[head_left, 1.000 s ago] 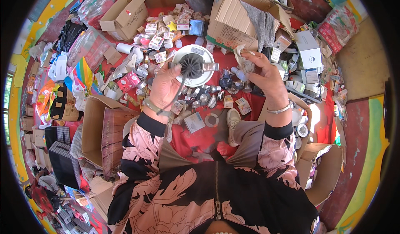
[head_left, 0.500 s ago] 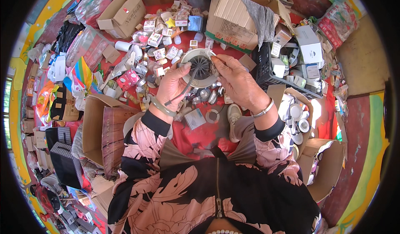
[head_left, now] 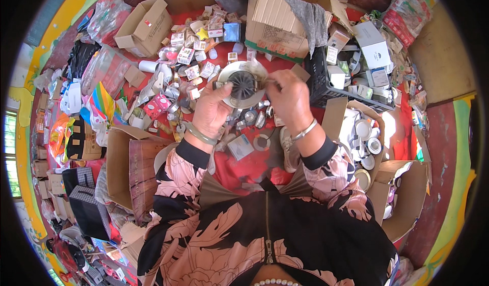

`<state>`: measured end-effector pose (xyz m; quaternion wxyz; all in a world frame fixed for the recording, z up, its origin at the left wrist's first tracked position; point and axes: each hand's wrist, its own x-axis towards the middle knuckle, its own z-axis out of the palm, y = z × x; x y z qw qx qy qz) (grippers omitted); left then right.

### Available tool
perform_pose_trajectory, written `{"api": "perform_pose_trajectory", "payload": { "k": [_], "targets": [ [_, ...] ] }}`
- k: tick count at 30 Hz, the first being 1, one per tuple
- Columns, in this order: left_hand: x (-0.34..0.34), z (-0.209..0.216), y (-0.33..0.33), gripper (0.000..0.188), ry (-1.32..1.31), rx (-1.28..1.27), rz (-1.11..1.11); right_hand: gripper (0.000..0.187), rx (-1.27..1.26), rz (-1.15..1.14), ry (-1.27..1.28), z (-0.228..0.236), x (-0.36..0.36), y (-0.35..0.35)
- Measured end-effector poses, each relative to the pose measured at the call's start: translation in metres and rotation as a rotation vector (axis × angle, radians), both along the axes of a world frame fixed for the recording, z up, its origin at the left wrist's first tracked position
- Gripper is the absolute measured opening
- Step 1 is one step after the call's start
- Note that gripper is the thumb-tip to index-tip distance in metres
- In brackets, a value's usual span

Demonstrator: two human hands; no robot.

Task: The person sits on the floor and cleans several small, round light fixtures using a white cloth. They wipe the exterior and interior surfaces of each fixture, occasionally turning them over to access different sides, and place the cleaned items into a cardboard box.

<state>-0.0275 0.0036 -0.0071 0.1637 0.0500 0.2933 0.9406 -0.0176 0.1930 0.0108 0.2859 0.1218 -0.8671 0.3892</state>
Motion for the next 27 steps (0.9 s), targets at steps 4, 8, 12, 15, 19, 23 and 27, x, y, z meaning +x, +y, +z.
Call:
{"api": "perform_pose_trajectory", "payload": {
  "k": [4,8,12,15,19,23,27],
  "targets": [
    [-0.008,-0.011,-0.007,0.030,-0.116,0.208,0.117,0.014,-0.216,-0.261,-0.197,0.011,-0.019,0.038],
    [-0.019,-0.020,-0.009,0.029,-0.195,0.196,0.223,0.018,-0.130,-0.145,-0.028,0.025,-0.006,0.025],
    [-0.013,-0.010,-0.002,0.028,-0.155,0.161,0.178,0.020,0.131,0.060,0.118,0.017,0.006,-0.018],
    [-0.008,0.001,0.004,0.028,-0.065,0.101,0.146,0.019,0.349,0.036,0.093,0.007,0.006,-0.027],
    [-0.002,0.008,0.010,0.028,-0.103,-0.042,0.121,0.019,0.502,0.021,-0.023,0.004,0.004,-0.027],
    [0.000,0.008,0.014,0.027,-0.082,-0.083,0.210,0.023,0.552,0.045,-0.113,-0.005,0.004,-0.029],
    [0.005,0.006,0.017,0.024,-0.123,-0.034,0.285,0.026,0.582,0.122,-0.172,0.000,0.011,-0.035]
  ]
}}
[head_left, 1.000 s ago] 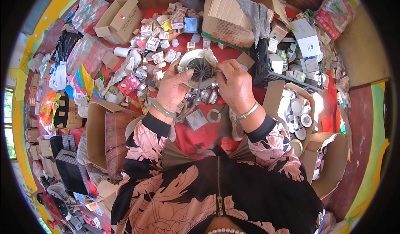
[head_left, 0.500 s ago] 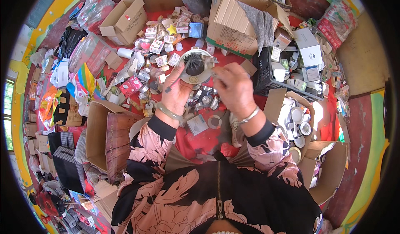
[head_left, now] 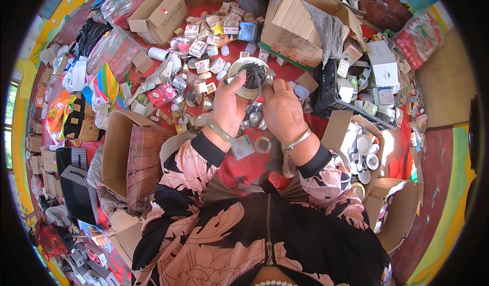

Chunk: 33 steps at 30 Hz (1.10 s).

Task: The person sits on the floor and cleans several small, round light fixtures using a white cloth. They wipe the exterior and interior surfaces of each fixture, occasionally turning them over to access different sides, and place the cleaned items into a cardboard box.

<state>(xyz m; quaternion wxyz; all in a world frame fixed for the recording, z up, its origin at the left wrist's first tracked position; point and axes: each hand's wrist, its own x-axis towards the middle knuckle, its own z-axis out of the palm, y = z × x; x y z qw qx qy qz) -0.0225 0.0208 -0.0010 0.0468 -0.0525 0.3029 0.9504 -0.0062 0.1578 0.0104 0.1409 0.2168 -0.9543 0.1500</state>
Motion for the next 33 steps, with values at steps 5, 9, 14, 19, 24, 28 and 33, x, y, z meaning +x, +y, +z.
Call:
{"api": "perform_pose_trajectory", "payload": {
  "k": [5,9,14,19,24,28,33],
  "targets": [
    [-0.005,-0.006,0.008,0.018,-0.046,0.036,0.013,0.014,0.053,0.053,0.019,-0.016,0.010,-0.021],
    [-0.010,-0.018,0.007,0.021,-0.046,0.026,0.047,0.008,-0.365,0.190,-0.034,-0.009,-0.006,-0.009],
    [-0.018,-0.020,-0.007,0.027,-0.006,0.102,-0.024,0.017,-0.802,-0.150,-0.263,0.007,-0.021,0.029],
    [-0.013,-0.013,0.002,0.038,-0.001,0.127,-0.041,0.015,-0.359,0.051,0.309,0.001,-0.021,0.013],
    [-0.006,-0.019,0.014,0.018,-0.092,0.143,-0.021,0.015,-0.153,0.234,0.269,-0.015,-0.003,-0.026],
    [-0.008,-0.031,0.009,0.021,0.007,0.146,-0.130,0.009,-0.376,0.242,0.194,-0.014,-0.009,-0.026],
    [-0.009,-0.026,0.007,0.025,-0.011,0.106,-0.072,0.014,-0.352,0.218,0.201,-0.014,-0.007,-0.028]
  ]
}}
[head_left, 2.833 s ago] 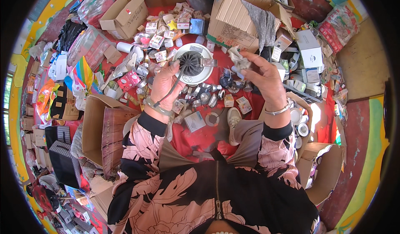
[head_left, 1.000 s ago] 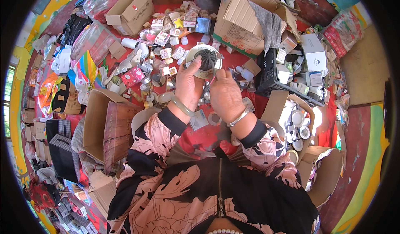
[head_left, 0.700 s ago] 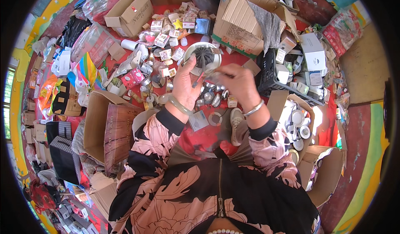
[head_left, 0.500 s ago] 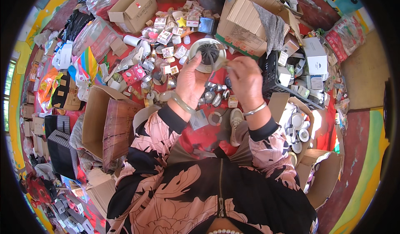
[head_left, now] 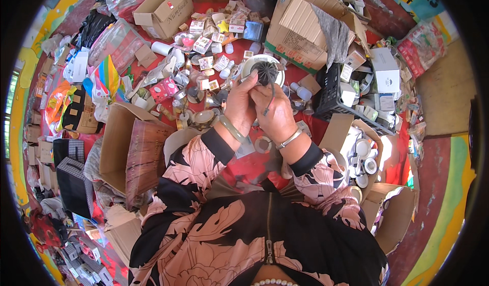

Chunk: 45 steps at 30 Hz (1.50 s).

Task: The person sits on the floor and cleans several small, round light fixtures using a white cloth. They wipe the exterior and interior surfaces of each fixture, occasionally turning them over to access different sides, and place the cleaned items into a cardboard box.

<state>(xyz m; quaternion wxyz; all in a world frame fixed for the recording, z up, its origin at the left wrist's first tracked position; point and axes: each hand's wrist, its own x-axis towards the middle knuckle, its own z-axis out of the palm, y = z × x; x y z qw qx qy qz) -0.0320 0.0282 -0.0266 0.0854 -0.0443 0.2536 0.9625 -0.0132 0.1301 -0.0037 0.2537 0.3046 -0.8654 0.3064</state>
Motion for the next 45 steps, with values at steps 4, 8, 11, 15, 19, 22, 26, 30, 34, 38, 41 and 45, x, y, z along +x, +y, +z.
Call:
{"api": "perform_pose_trajectory", "payload": {
  "k": [4,8,11,15,19,22,26,30,34,38,41,45],
  "targets": [
    [0.000,0.011,-0.005,0.025,0.018,-0.036,0.044,0.019,0.046,0.008,-0.015,0.004,-0.001,0.019],
    [-0.003,0.011,-0.005,0.027,0.043,-0.024,0.033,0.022,0.067,-0.009,0.057,0.008,-0.001,0.029],
    [0.000,0.013,-0.006,0.032,0.051,-0.034,0.004,0.023,0.107,-0.062,0.131,0.011,-0.013,0.046],
    [-0.003,0.013,-0.010,0.038,0.068,-0.041,-0.051,0.022,0.074,-0.089,0.206,0.018,-0.016,0.056],
    [0.000,0.019,-0.010,0.039,0.075,-0.061,-0.021,0.022,0.005,-0.074,0.121,0.014,-0.012,0.055],
    [-0.002,0.018,-0.015,0.039,0.086,-0.078,-0.054,0.014,-0.194,0.104,-0.240,0.009,-0.004,0.052],
    [-0.003,0.016,-0.012,0.040,0.096,-0.158,-0.027,0.015,-0.588,0.181,-0.938,0.021,-0.008,0.079],
    [-0.004,0.025,-0.017,0.035,0.155,-0.220,-0.048,0.020,-0.976,0.132,-0.884,0.036,-0.019,0.123],
    [-0.001,0.025,-0.013,0.030,0.175,-0.189,-0.167,0.029,-1.161,0.200,-0.803,0.049,-0.018,0.110],
    [0.004,0.022,-0.006,0.032,0.167,-0.187,-0.217,0.034,-1.015,0.123,-0.744,0.033,-0.019,0.098],
    [0.008,0.028,-0.005,0.036,0.213,-0.281,-0.301,0.030,-0.494,0.063,-0.590,0.019,-0.022,0.095],
    [0.010,0.033,-0.012,0.035,0.345,-0.531,-0.375,0.024,-0.762,0.171,-0.956,0.027,-0.017,0.093]
  ]
}}
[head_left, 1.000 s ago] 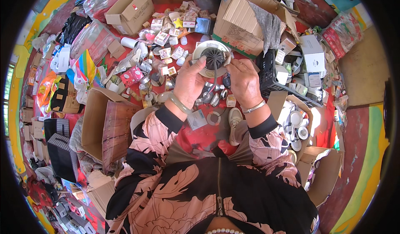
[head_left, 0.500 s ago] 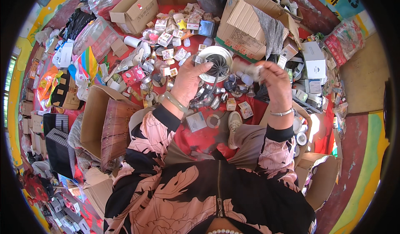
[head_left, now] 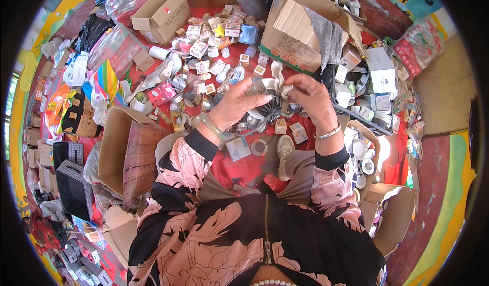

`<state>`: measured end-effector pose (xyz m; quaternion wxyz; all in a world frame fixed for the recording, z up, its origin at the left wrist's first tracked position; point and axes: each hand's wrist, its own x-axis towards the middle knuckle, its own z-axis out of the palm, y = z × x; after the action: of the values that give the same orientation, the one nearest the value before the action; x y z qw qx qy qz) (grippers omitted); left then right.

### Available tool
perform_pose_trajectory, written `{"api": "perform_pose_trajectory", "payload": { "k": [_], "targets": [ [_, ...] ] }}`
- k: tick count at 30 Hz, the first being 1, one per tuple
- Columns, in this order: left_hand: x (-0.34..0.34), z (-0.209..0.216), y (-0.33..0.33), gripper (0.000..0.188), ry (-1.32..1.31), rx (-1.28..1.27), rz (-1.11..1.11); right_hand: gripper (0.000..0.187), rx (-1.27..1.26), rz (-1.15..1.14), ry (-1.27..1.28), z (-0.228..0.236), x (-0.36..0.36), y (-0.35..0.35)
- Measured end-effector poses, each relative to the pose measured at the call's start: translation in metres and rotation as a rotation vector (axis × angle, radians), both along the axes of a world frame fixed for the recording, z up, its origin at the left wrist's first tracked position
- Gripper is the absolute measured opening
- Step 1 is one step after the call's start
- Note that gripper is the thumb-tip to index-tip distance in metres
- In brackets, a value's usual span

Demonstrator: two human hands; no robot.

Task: The person sits on the floor and cleans several small, round light fixtures using a white cloth. They wipe the exterior and interior surfaces of each fixture, occasionally turning them over to access different sides, and place the cleaned items into a cardboard box.

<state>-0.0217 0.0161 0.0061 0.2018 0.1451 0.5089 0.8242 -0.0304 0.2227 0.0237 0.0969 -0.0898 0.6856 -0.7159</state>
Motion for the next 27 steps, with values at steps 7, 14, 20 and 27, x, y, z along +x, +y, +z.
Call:
{"api": "perform_pose_trajectory", "payload": {
  "k": [7,14,20,27],
  "targets": [
    [-0.002,-0.017,-0.001,0.038,0.162,-0.186,-0.188,0.014,0.486,-0.079,0.407,-0.011,0.011,-0.020],
    [-0.008,-0.019,-0.007,0.045,0.147,-0.323,-0.066,0.011,0.380,-0.220,0.350,-0.015,0.006,-0.019],
    [0.000,-0.009,0.007,0.032,-0.269,0.405,0.116,0.014,-0.038,-0.396,0.104,-0.024,0.001,-0.016],
    [-0.001,-0.017,0.002,0.029,-0.207,0.277,0.157,0.014,0.237,-0.293,0.161,-0.024,0.009,-0.016]
  ]
}}
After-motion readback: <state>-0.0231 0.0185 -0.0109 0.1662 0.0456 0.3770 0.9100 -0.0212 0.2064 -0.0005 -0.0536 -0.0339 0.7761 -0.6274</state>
